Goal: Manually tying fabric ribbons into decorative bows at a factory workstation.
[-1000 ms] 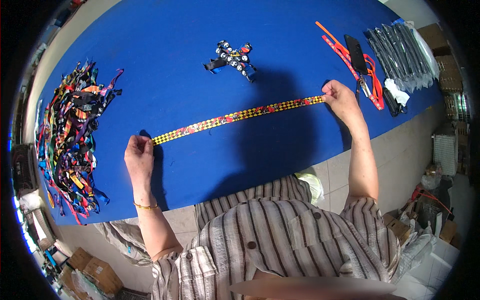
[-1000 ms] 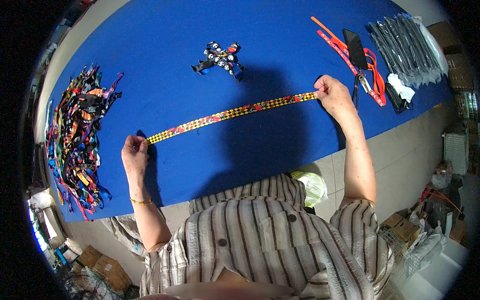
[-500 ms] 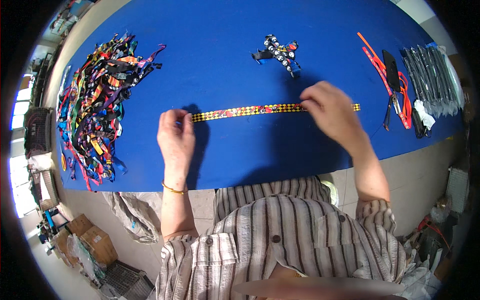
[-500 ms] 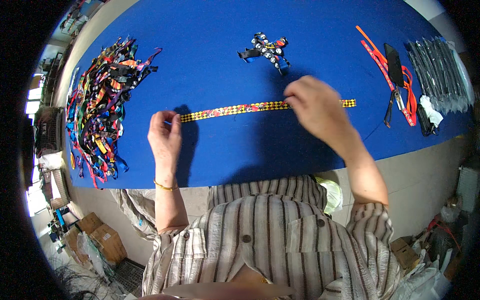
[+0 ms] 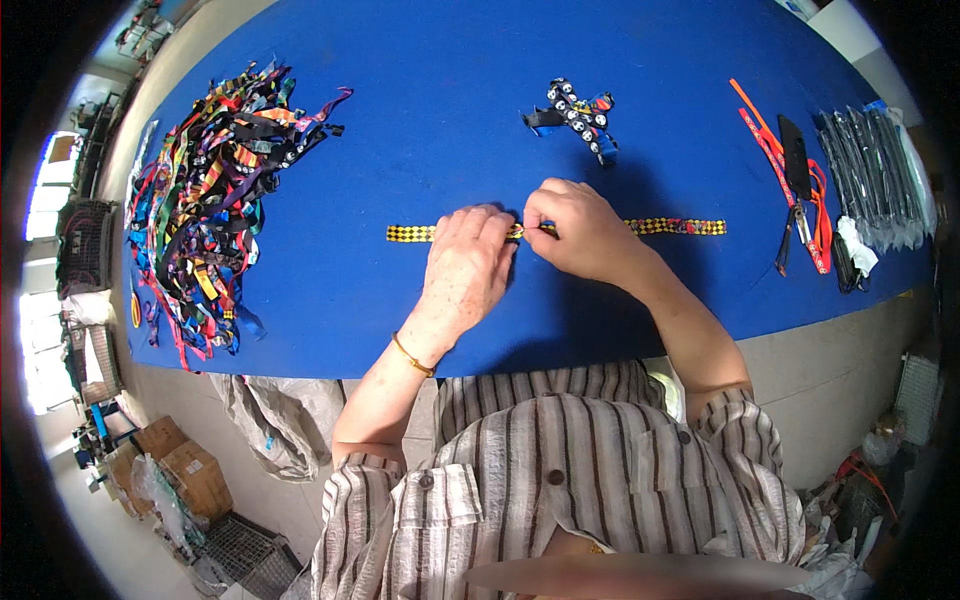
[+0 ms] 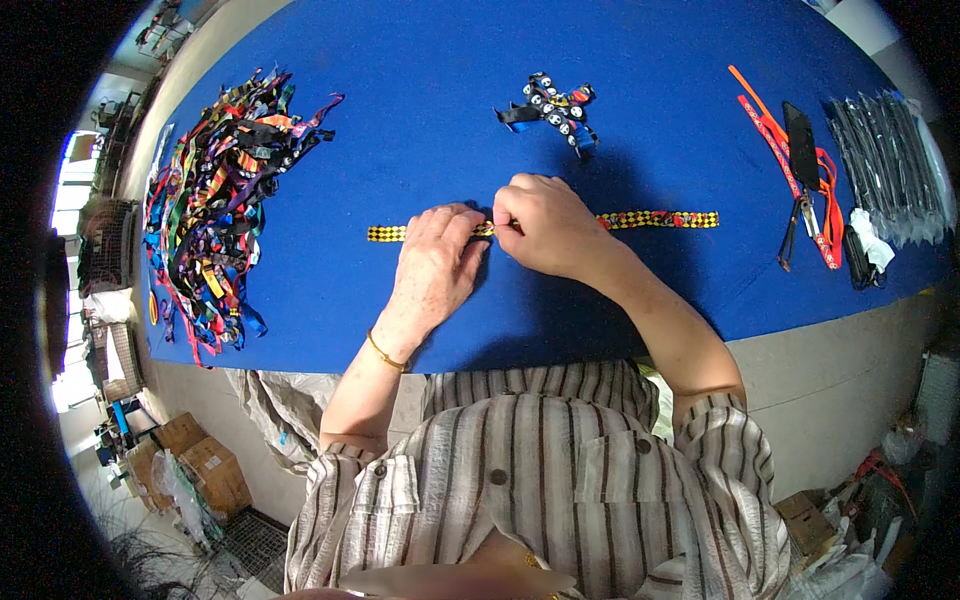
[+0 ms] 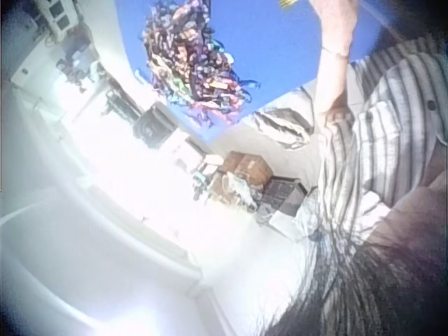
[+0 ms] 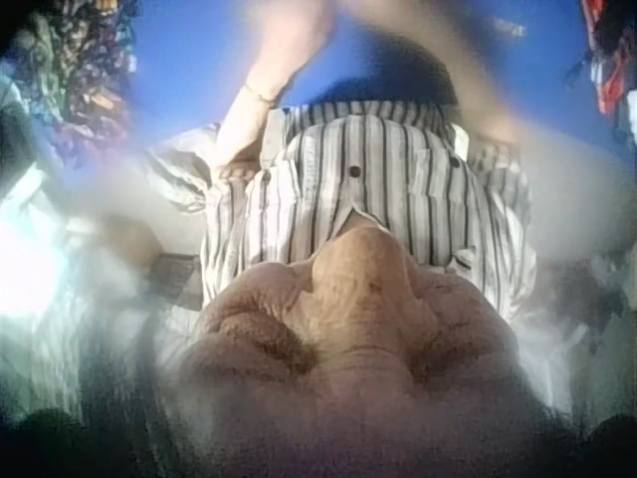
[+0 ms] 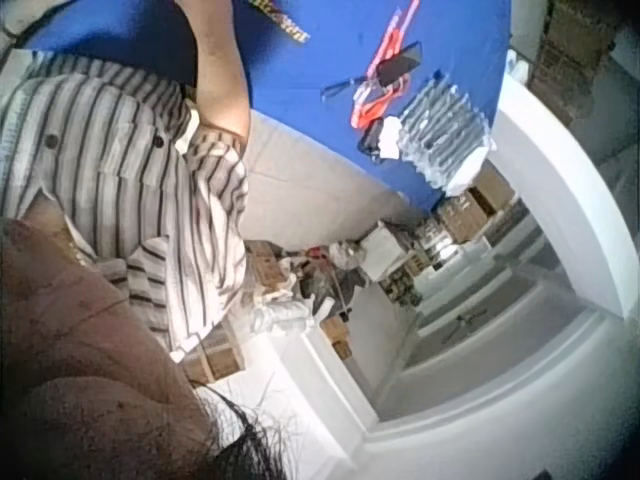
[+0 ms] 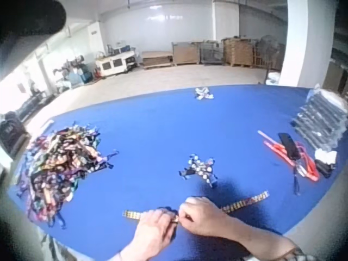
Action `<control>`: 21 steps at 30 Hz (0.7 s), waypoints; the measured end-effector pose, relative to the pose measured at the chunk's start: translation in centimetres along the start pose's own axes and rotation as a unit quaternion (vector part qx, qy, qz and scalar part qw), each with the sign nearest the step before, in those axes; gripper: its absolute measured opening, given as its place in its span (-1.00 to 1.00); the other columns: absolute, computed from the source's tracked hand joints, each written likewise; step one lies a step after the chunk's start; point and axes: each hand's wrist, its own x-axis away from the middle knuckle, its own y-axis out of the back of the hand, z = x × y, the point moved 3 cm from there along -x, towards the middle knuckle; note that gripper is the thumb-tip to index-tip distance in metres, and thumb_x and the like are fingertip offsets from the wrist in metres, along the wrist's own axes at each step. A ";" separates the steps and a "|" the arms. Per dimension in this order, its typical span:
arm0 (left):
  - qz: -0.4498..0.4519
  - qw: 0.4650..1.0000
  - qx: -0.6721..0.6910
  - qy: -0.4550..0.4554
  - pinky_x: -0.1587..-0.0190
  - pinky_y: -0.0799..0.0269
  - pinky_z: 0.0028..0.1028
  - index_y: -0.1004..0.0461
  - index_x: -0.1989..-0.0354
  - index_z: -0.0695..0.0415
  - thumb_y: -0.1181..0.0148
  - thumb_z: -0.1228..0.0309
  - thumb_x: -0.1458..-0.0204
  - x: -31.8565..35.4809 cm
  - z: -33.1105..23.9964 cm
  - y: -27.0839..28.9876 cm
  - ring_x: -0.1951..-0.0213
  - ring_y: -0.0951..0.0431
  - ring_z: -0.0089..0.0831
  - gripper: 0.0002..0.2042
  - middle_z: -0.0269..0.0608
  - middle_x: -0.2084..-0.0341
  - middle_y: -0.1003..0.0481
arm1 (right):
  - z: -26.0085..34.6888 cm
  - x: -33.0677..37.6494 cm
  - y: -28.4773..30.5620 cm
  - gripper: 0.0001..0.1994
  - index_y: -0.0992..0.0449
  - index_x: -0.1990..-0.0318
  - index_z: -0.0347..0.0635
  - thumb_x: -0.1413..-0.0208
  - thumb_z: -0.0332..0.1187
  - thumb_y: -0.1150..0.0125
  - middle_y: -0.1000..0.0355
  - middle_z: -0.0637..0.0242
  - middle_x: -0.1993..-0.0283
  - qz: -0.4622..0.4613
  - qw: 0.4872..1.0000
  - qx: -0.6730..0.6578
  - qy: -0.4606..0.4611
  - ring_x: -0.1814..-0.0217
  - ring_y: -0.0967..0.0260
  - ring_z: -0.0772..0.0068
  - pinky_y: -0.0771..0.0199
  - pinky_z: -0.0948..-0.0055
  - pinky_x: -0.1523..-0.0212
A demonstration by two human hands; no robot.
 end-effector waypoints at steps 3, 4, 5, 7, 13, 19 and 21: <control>-0.020 0.999 0.019 -0.020 0.15 -0.40 -0.26 -0.52 0.23 0.21 -0.24 0.57 0.05 -0.6 0.4 0.1 0.27 -0.52 -0.11 -0.82 -0.09 0.34 -0.54 | -0.2 0.0 0.9 -0.89 -0.43 0.39 -0.21 -0.05 -0.46 -0.26 -0.41 0.31 0.38 0.060 0.969 -0.209 -0.117 0.34 -0.40 0.41 -0.37 0.42 0.30; 0.004 0.997 0.071 0.040 0.20 -0.41 -0.31 -0.52 0.23 0.23 -0.23 0.55 -0.01 -0.9 0.7 0.2 0.31 -0.54 -0.22 -0.86 -0.14 0.39 -0.55 | -0.4 0.1 0.9 -0.86 -0.42 0.41 -0.22 -0.11 -0.41 -0.25 -0.44 0.32 0.37 0.064 0.929 -0.326 -0.160 0.34 -0.41 0.48 -0.40 0.46 0.29; 0.027 0.987 0.123 0.099 0.25 -0.43 -0.36 -0.51 0.24 0.24 -0.21 0.53 -0.07 -1.1 0.9 0.2 0.36 -0.56 -0.33 -0.89 -0.19 0.44 -0.57 | -0.7 0.2 0.9 -0.81 -0.42 0.42 -0.24 -0.16 -0.36 -0.23 -0.47 0.32 0.35 0.068 0.874 -0.438 -0.200 0.34 -0.43 0.55 -0.42 0.49 0.28; 0.051 0.938 0.281 0.197 0.36 -0.44 -0.49 -0.49 0.19 0.28 -0.17 0.48 -0.17 -2.1 0.9 0.3 0.41 -0.55 -0.53 -0.88 -0.24 0.47 -0.58 | -1.5 0.0 1.8 -0.80 -0.44 0.40 -0.23 -0.21 -0.32 -0.21 -0.46 0.41 0.36 0.087 0.843 -0.485 -0.218 0.31 -0.38 0.69 -0.40 0.56 0.29; 0.101 0.723 0.631 0.261 0.42 -0.49 -0.57 -0.44 0.18 0.32 -0.12 0.48 -0.22 -5.8 1.0 -0.5 0.47 -0.57 -0.50 -0.87 -0.15 0.46 -0.57 | -0.8 -1.3 4.4 -0.82 -0.56 0.21 -0.22 -0.28 -0.31 -0.13 -0.51 0.43 0.37 0.077 0.769 -0.612 -0.171 0.40 -0.36 0.68 -0.36 0.60 0.37; 0.063 0.696 0.662 0.271 0.46 -0.55 -0.53 -0.46 0.17 0.26 -0.12 0.40 -0.23 -5.3 2.3 -3.1 0.55 -0.58 -0.48 -0.84 -0.16 0.49 -0.58 | -1.8 -1.5 2.5 -0.70 -0.49 -0.12 -0.23 -0.31 -0.35 -0.06 -0.51 0.46 0.25 -0.001 0.805 -0.557 -0.203 0.28 -0.39 0.69 -0.42 0.64 0.17; 0.080 0.693 0.663 0.272 0.46 -0.55 -0.54 -0.47 0.16 0.26 -0.12 0.41 -0.23 -5.0 2.5 -3.4 0.55 -0.58 -0.48 -0.84 -0.16 0.49 -0.58 | -2.1 -1.4 2.1 -0.67 -0.46 -0.17 -0.22 -0.32 -0.36 -0.04 -0.50 0.47 0.24 0.006 0.805 -0.551 -0.219 0.26 -0.39 0.69 -0.42 0.64 0.13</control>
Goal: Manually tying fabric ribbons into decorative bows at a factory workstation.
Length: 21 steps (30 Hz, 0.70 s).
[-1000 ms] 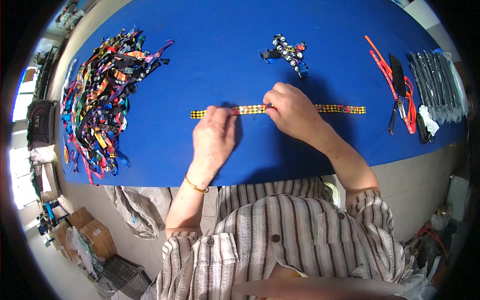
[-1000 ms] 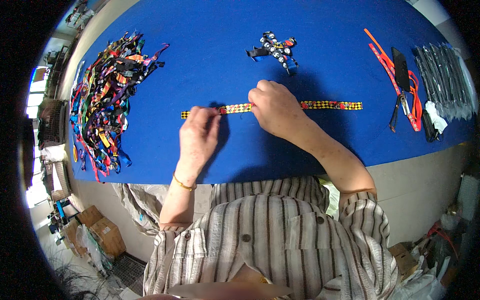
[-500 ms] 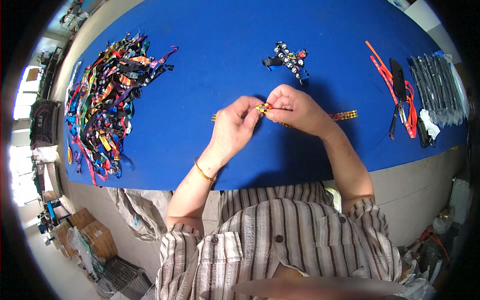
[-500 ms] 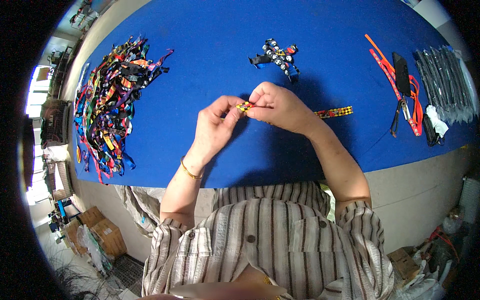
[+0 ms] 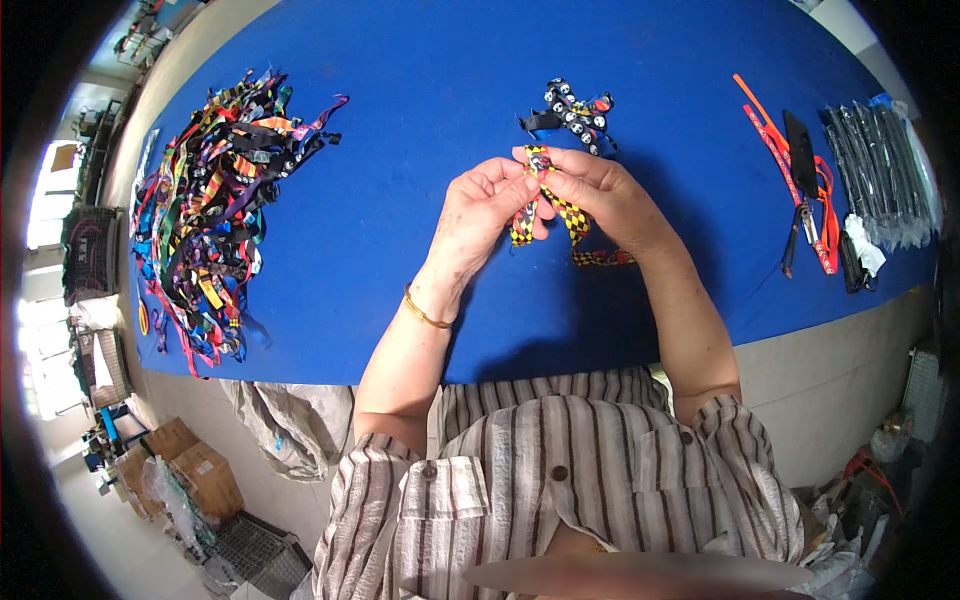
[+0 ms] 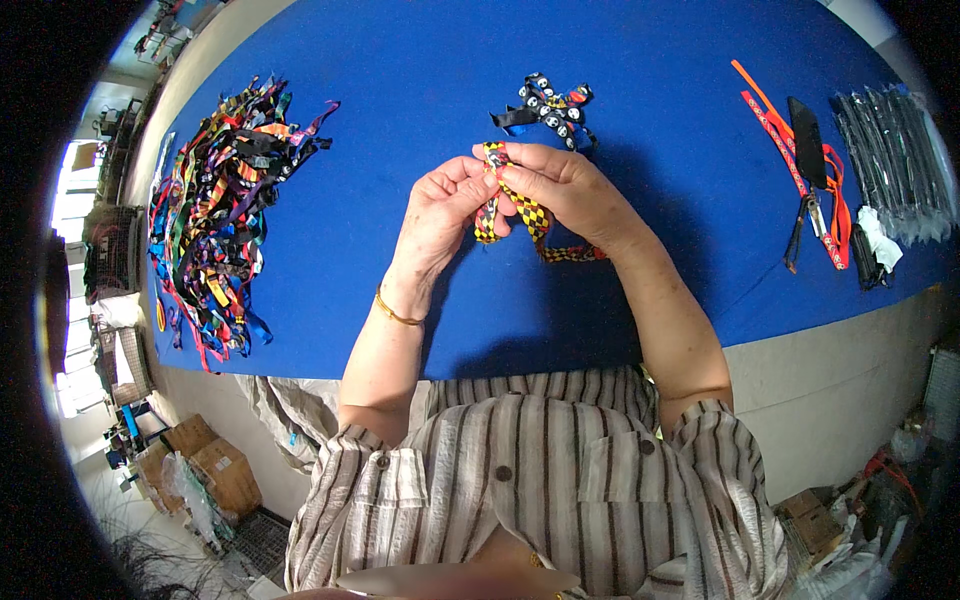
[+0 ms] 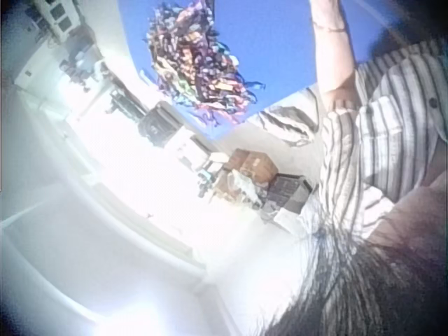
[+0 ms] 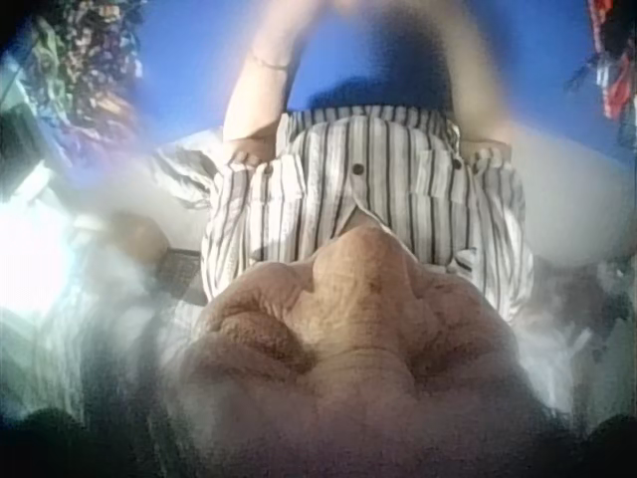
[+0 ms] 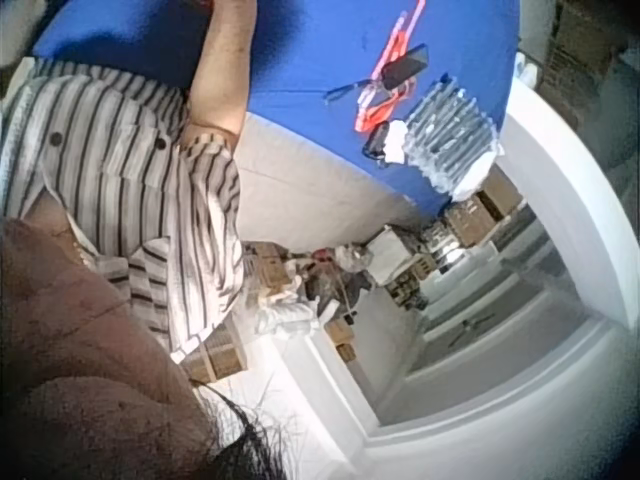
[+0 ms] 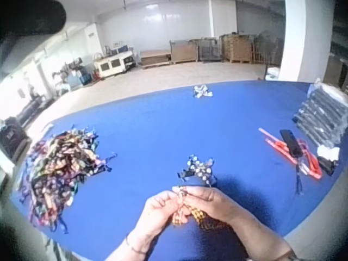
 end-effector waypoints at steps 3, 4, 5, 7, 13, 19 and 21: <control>-0.016 1.000 -0.025 0.002 0.49 -0.53 -0.57 -0.48 0.15 0.26 -0.11 0.43 -0.23 -0.1 0.4 0.1 0.56 -0.57 -0.50 -0.85 -0.17 0.48 -0.58 | -1.0 -0.2 0.3 -0.66 -0.43 -0.20 -0.25 -0.33 -0.38 -0.01 -0.50 0.46 0.20 0.023 0.999 0.022 0.006 0.24 -0.38 0.70 -0.43 0.62 0.11; -0.026 0.999 -0.040 0.007 0.51 -0.50 -0.59 -0.48 0.16 0.26 -0.11 0.43 -0.23 0.0 0.4 0.2 0.58 -0.56 -0.52 -0.85 -0.18 0.48 -0.58 | -1.1 -0.2 0.3 -0.66 -0.43 -0.20 -0.26 -0.33 -0.38 0.00 -0.50 0.46 0.19 0.018 0.999 0.038 0.018 0.23 -0.38 0.70 -0.43 0.62 0.10; -0.036 0.998 -0.055 0.012 0.52 -0.48 -0.61 -0.49 0.16 0.26 -0.11 0.44 -0.23 0.0 0.4 0.2 0.59 -0.54 -0.54 -0.85 -0.18 0.48 -0.58 | -1.2 -0.2 0.4 -0.66 -0.42 -0.21 -0.27 -0.33 -0.38 0.00 -0.49 0.46 0.18 0.012 0.998 0.055 0.029 0.23 -0.38 0.70 -0.43 0.62 0.09; -0.042 0.997 -0.065 0.009 0.54 -0.45 -0.63 -0.48 0.15 0.26 -0.10 0.44 -0.24 0.2 0.5 0.0 0.60 -0.52 -0.56 -0.85 -0.19 0.49 -0.58 | -1.4 -0.1 0.6 -0.65 -0.40 -0.21 -0.29 -0.34 -0.36 0.01 -0.47 0.36 0.02 0.022 0.997 0.067 0.019 0.05 -0.38 0.61 -0.40 0.56 -0.04; -0.027 0.998 -0.062 0.001 0.57 -0.39 -0.65 -0.47 0.15 0.24 -0.07 0.41 -0.26 0.2 1.1 0.1 0.60 -0.48 -0.60 -0.85 -0.20 0.48 -0.57 | -2.6 -0.3 0.6 -0.68 -0.44 -0.17 -0.30 -0.31 -0.43 -0.03 -0.51 0.42 0.16 -0.014 0.994 0.085 0.074 0.20 -0.39 0.71 -0.45 0.61 0.12; -0.036 0.999 -0.027 -0.013 0.58 -0.37 -0.64 -0.47 0.19 0.22 -0.08 0.35 -0.27 0.1 1.5 -0.4 0.62 -0.45 -0.61 -0.83 -0.24 0.53 -0.54 | -2.6 0.2 0.4 -0.70 -0.46 -0.13 -0.31 -0.30 -0.42 -0.06 -0.53 0.45 0.22 -0.029 0.996 0.069 0.047 0.27 -0.40 0.72 -0.45 0.64 0.20; -0.039 0.998 -0.033 -0.031 0.59 -0.35 -0.64 -0.47 0.21 0.22 -0.09 0.34 -0.26 0.1 1.6 -0.4 0.63 -0.44 -0.62 -0.82 -0.26 0.55 -0.53 | -2.5 0.5 0.4 -0.70 -0.46 -0.13 -0.30 -0.30 -0.43 -0.07 -0.53 0.47 0.26 -0.032 0.996 0.068 0.057 0.29 -0.39 0.73 -0.44 0.65 0.23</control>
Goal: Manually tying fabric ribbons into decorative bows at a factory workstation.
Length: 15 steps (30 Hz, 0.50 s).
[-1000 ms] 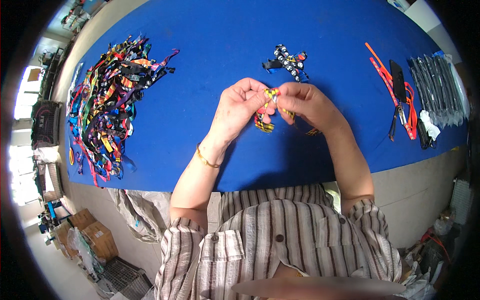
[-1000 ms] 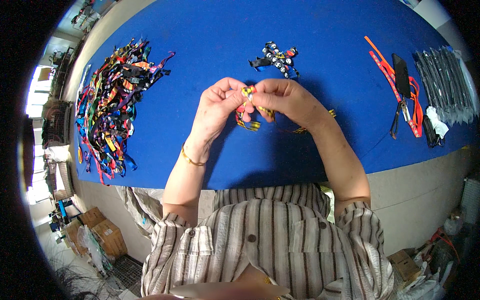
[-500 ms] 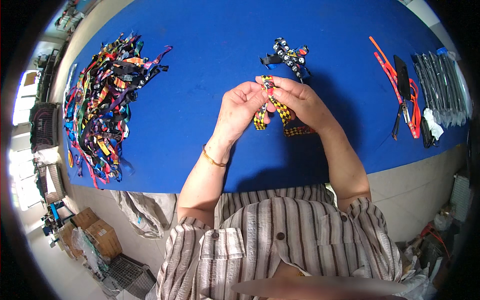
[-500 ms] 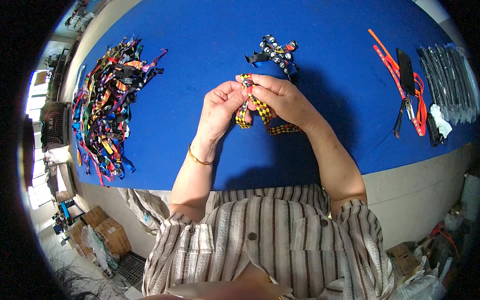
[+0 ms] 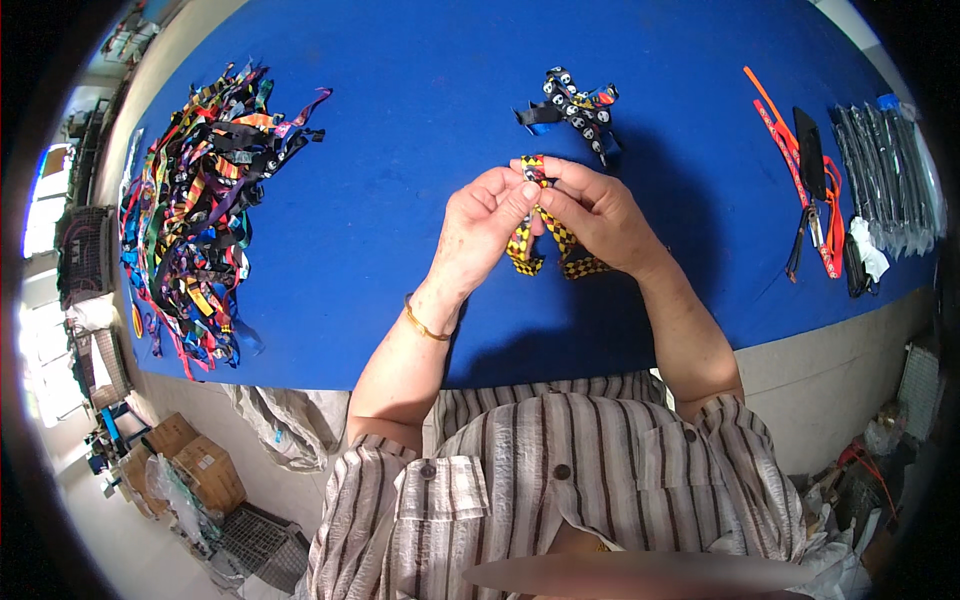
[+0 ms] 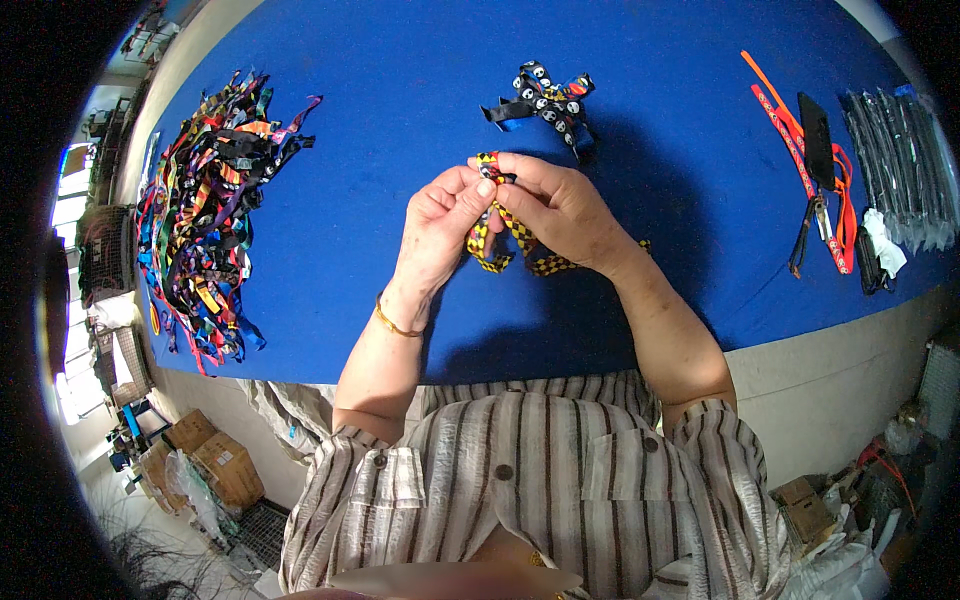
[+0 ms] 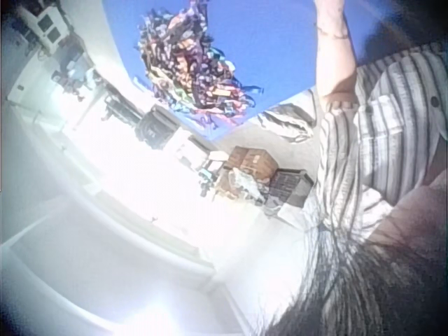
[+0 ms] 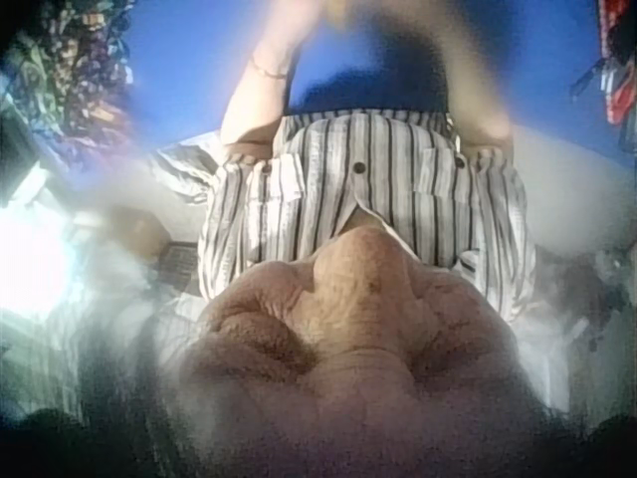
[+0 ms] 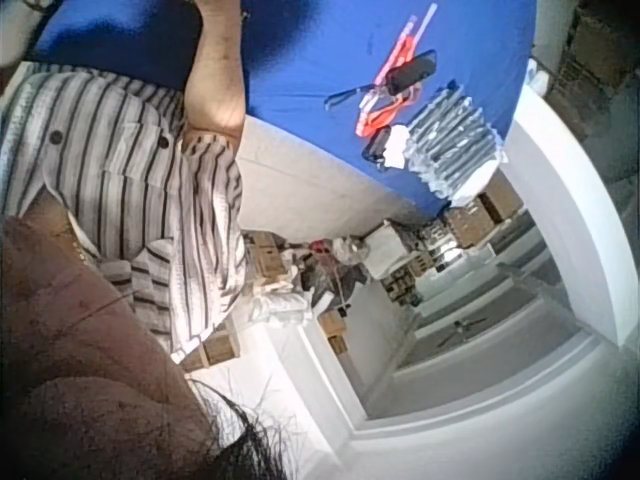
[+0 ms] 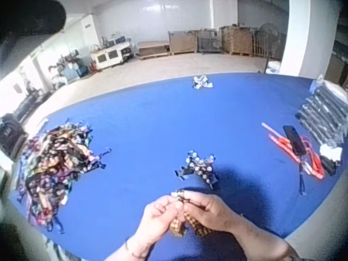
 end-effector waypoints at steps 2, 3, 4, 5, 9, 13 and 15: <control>0.001 1.000 -0.008 0.020 0.63 -0.29 -0.64 -0.47 0.26 0.23 -0.10 0.34 -0.26 0.0 0.2 0.6 0.66 -0.41 -0.62 -0.81 -0.29 0.59 -0.49 | 0.5 0.2 -0.1 -0.67 -0.43 -0.16 -0.28 -0.28 -0.41 -0.11 -0.51 0.50 0.31 0.021 0.998 0.060 0.025 0.34 -0.36 0.77 -0.37 0.70 0.32; 0.000 1.000 -0.008 0.020 0.63 -0.29 -0.64 -0.47 0.26 0.23 -0.10 0.34 -0.26 0.0 0.2 0.8 0.66 -0.41 -0.62 -0.81 -0.29 0.59 -0.49 | 0.5 0.3 -0.1 -0.67 -0.43 -0.16 -0.28 -0.28 -0.41 -0.11 -0.51 0.50 0.31 0.021 0.998 0.060 0.026 0.34 -0.36 0.77 -0.37 0.70 0.32; 0.000 1.000 0.002 0.022 0.64 -0.26 -0.64 -0.47 0.27 0.23 -0.10 0.34 -0.26 0.0 0.2 1.0 0.67 -0.40 -0.61 -0.81 -0.30 0.60 -0.48 | 0.4 0.5 0.1 -0.68 -0.44 -0.14 -0.26 -0.27 -0.39 -0.14 -0.50 0.50 0.32 0.005 0.996 0.083 0.018 0.36 -0.34 0.80 -0.34 0.72 0.35; -0.001 1.000 0.011 0.025 0.66 -0.23 -0.64 -0.47 0.29 0.23 -0.10 0.34 -0.26 0.1 0.2 1.1 0.69 -0.39 -0.61 -0.81 -0.30 0.62 -0.47 | 0.3 0.7 0.2 -0.69 -0.45 -0.11 -0.24 -0.26 -0.37 -0.17 -0.49 0.50 0.34 -0.010 0.994 0.106 0.010 0.38 -0.31 0.82 -0.30 0.73 0.37; 0.002 1.000 0.015 0.019 0.67 -0.22 -0.64 -0.47 0.29 0.23 -0.10 0.34 -0.26 -0.1 -0.2 0.6 0.70 -0.37 -0.62 -0.81 -0.31 0.63 -0.47 | -0.7 -0.1 0.8 -0.77 -0.50 0.04 -0.22 -0.22 -0.33 -0.24 -0.47 0.51 0.35 -0.093 0.993 0.032 0.062 0.41 -0.28 0.85 -0.28 0.74 0.42; 0.036 0.997 -0.045 0.045 0.66 -0.25 -0.63 -0.47 0.29 0.23 -0.11 0.37 -0.25 0.4 -0.4 0.1 0.69 -0.39 -0.63 -0.83 -0.33 0.60 -0.48 | -0.3 -0.2 0.5 -0.82 -0.50 0.19 -0.24 -0.19 -0.32 -0.27 -0.47 0.48 0.35 -0.073 0.997 0.006 0.012 0.44 -0.30 0.82 -0.32 0.73 0.46; 0.041 0.996 -0.061 0.051 0.67 -0.28 -0.62 -0.46 0.25 0.24 -0.10 0.39 -0.25 0.3 0.1 0.1 0.70 -0.41 -0.61 -0.85 -0.30 0.56 -0.51 | 0.3 0.2 0.4 -0.83 -0.50 0.20 -0.24 -0.20 -0.33 -0.25 -0.49 0.45 0.38 -0.059 0.997 0.050 0.000 0.44 -0.32 0.81 -0.33 0.72 0.44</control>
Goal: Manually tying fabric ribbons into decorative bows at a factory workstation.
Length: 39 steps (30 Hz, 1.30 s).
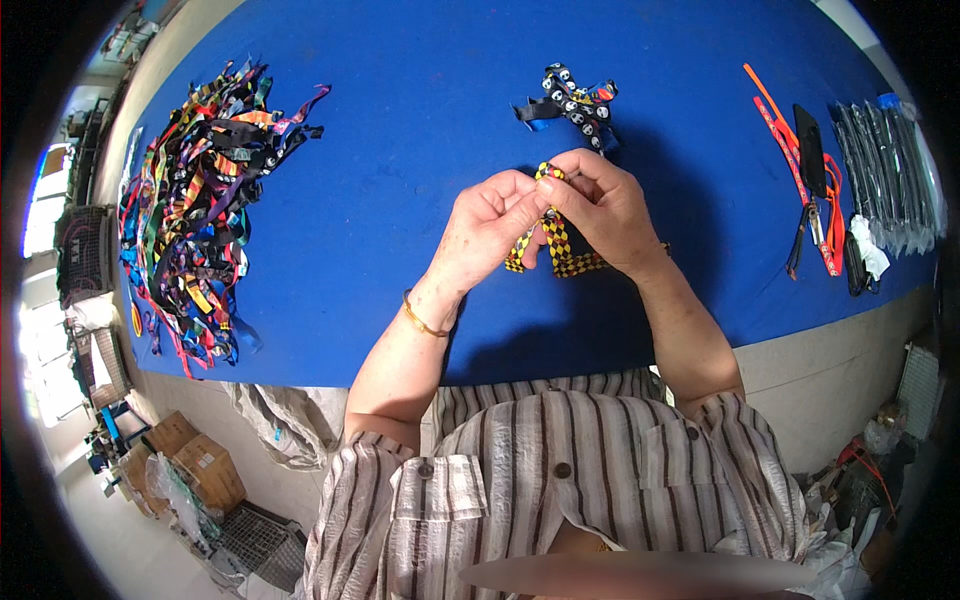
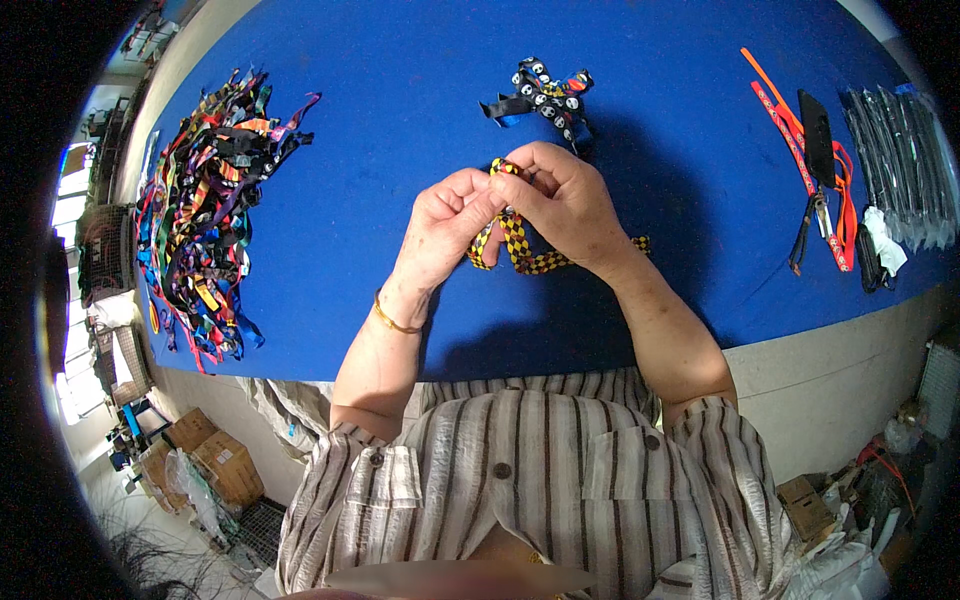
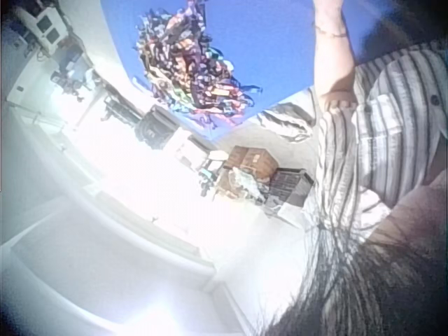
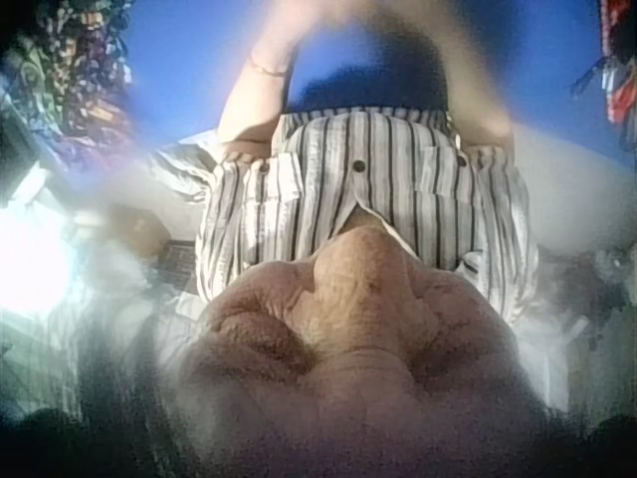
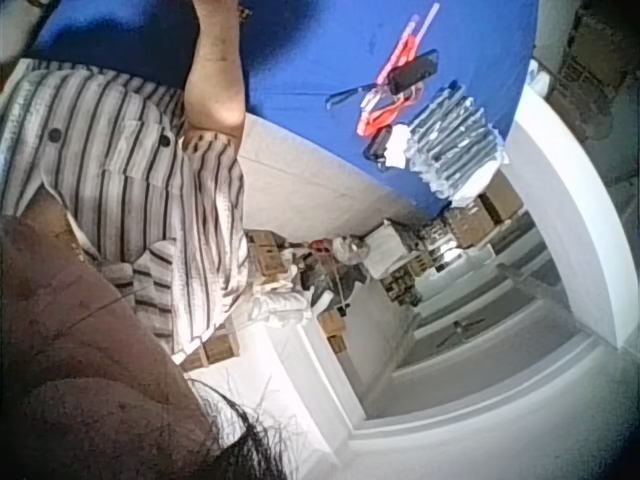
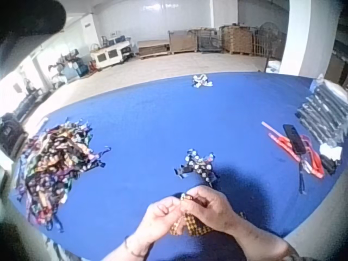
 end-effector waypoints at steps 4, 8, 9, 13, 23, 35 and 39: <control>0.055 0.996 0.063 0.039 0.68 -0.32 -0.62 -0.45 0.19 0.25 -0.09 0.44 -0.24 0.0 -0.2 0.1 0.71 -0.45 -0.57 -0.88 -0.24 0.52 -0.53 | -0.4 0.0 0.0 -0.86 -0.52 0.25 -0.25 -0.21 -0.36 -0.23 -0.49 0.47 0.41 -0.027 0.998 -0.058 0.003 0.43 -0.34 0.80 -0.34 0.71 0.42; 0.138 0.984 0.060 0.093 0.65 -0.44 -0.61 -0.39 0.02 0.28 -0.08 0.54 -0.20 0.3 -0.6 0.4 0.67 -0.53 -0.51 -0.80 -0.14 0.40 -0.58 | -0.3 -0.2 0.5 -0.88 -0.53 0.29 -0.25 -0.21 -0.38 -0.23 -0.48 0.50 0.43 -0.070 0.998 0.000 -0.008 0.41 -0.33 0.83 -0.35 0.68 0.42; 0.152 0.981 0.081 0.092 0.66 -0.44 -0.61 -0.37 -0.02 0.28 -0.08 0.54 -0.19 0.5 -0.6 0.4 0.67 -0.54 -0.51 -0.76 -0.12 0.36 -0.58 | -0.3 -0.2 0.4 -0.88 -0.53 0.29 -0.25 -0.21 -0.37 -0.23 -0.47 0.51 0.44 -0.077 0.997 -0.011 0.004 0.42 -0.32 0.83 -0.33 0.68 0.43; 0.172 0.975 0.067 0.121 0.70 -0.42 -0.60 -0.30 -0.13 0.30 -0.09 0.55 -0.18 0.9 -1.9 0.2 0.64 -0.56 -0.50 -0.66 -0.17 0.38 -0.55 | -0.1 -0.1 0.7 -0.88 -0.53 0.29 -0.24 -0.20 -0.37 -0.25 -0.45 0.55 0.47 -0.076 0.997 0.016 0.014 0.45 -0.26 0.84 -0.25 0.69 0.46; 0.142 0.986 0.009 0.086 0.68 -0.32 -0.63 -0.37 -0.05 0.26 -0.13 0.36 -0.22 0.7 -1.5 1.1 0.70 -0.46 -0.56 -0.69 -0.20 0.55 -0.55 | -0.2 -0.1 0.3 -0.90 -0.54 0.28 -0.27 -0.19 -0.42 -0.25 -0.53 0.46 0.39 -0.049 0.999 -0.005 0.012 0.36 -0.40 0.79 -0.41 0.68 0.37; 0.065 0.997 -0.008 0.028 0.56 -0.37 -0.67 -0.49 0.19 0.19 -0.15 0.29 -0.23 -0.1 -0.1 0.8 0.60 -0.48 -0.62 -0.80 -0.29 0.49 -0.53 | -0.9 -0.1 -0.2 -0.89 -0.54 0.26 -0.25 -0.20 -0.39 -0.24 -0.51 0.49 0.40 0.003 0.999 -0.035 0.024 0.40 -0.35 0.83 -0.34 0.72 0.42; 0.030 0.999 0.032 0.007 0.51 -0.39 -0.68 -0.50 0.24 0.22 -0.15 0.36 -0.23 -0.1 -0.9 1.1 0.55 -0.49 -0.64 -0.84 -0.31 0.43 -0.54 | 0.0 0.1 -0.1 -0.86 -0.49 0.17 -0.23 -0.24 -0.35 -0.20 -0.51 0.47 0.40 0.041 0.994 -0.050 -0.091 0.48 -0.28 0.84 -0.24 0.70 0.53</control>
